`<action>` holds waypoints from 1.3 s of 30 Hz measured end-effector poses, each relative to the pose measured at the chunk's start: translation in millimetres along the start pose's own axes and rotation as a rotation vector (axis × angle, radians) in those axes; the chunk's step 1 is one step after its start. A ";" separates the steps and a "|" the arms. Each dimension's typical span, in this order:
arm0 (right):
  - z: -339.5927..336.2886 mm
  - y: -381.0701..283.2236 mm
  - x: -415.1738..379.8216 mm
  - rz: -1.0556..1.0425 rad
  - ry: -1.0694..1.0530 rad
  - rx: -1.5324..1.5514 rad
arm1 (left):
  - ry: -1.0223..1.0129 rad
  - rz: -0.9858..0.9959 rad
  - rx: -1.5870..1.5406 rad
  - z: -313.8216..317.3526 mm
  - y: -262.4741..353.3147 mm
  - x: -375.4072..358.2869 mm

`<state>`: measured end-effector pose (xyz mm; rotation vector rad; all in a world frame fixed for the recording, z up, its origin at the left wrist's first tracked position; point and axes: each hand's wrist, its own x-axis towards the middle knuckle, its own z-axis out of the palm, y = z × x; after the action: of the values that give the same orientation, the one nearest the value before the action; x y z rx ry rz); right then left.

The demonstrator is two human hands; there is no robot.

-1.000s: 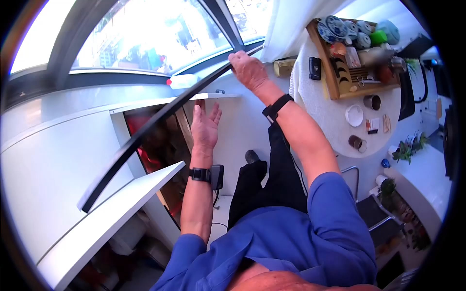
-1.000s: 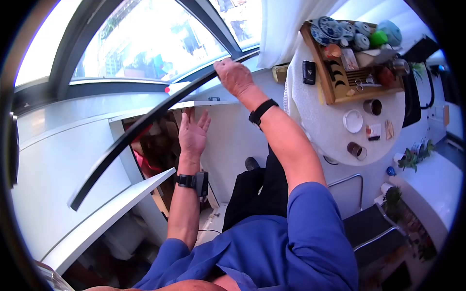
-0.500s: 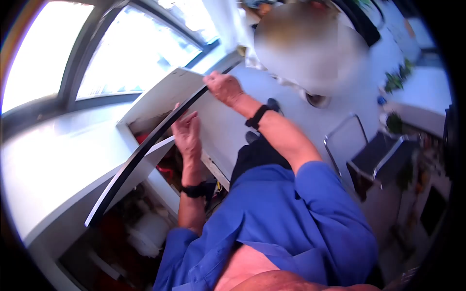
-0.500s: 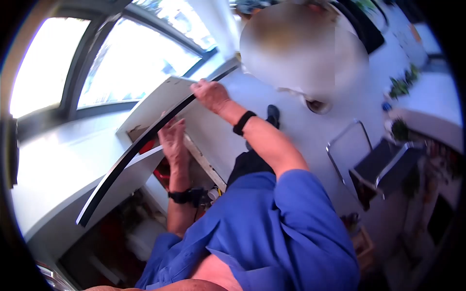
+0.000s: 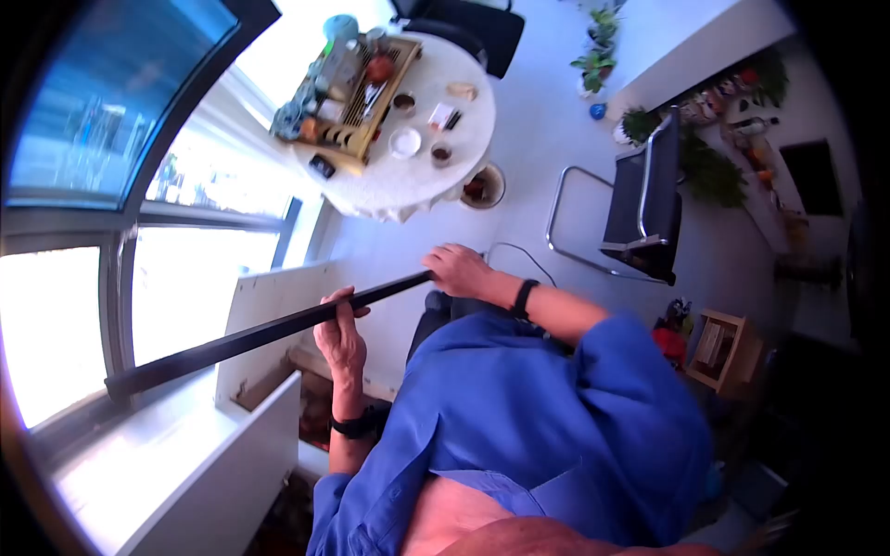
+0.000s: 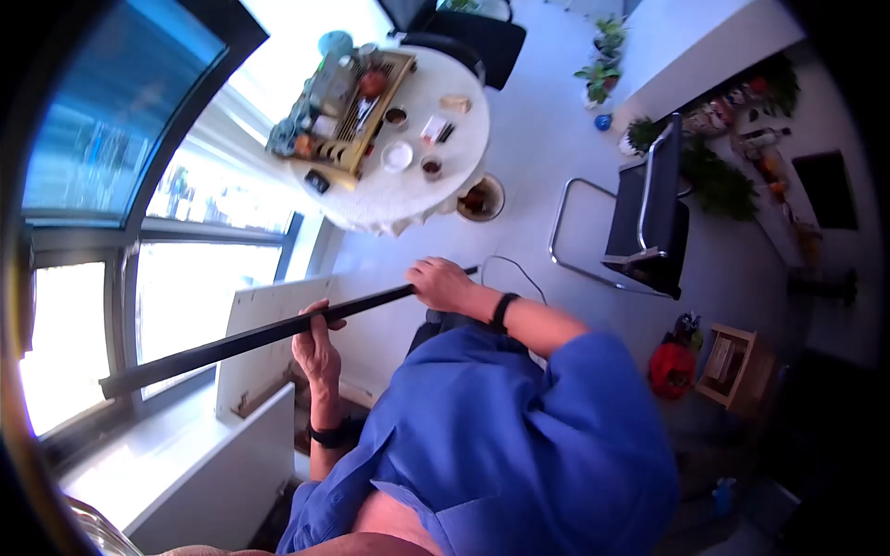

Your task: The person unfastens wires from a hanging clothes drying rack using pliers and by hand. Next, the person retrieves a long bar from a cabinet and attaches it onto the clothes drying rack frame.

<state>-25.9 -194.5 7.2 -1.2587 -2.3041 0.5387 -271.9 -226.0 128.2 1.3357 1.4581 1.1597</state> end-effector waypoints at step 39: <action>-382.0 235.7 -316.9 0.743 0.538 -0.262 | -0.320 -0.015 -0.632 458.1 204.5 283.5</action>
<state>499.3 -301.1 129.0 -2.0912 -1.4539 0.0841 191.8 102.9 222.5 0.9982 0.7744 1.1958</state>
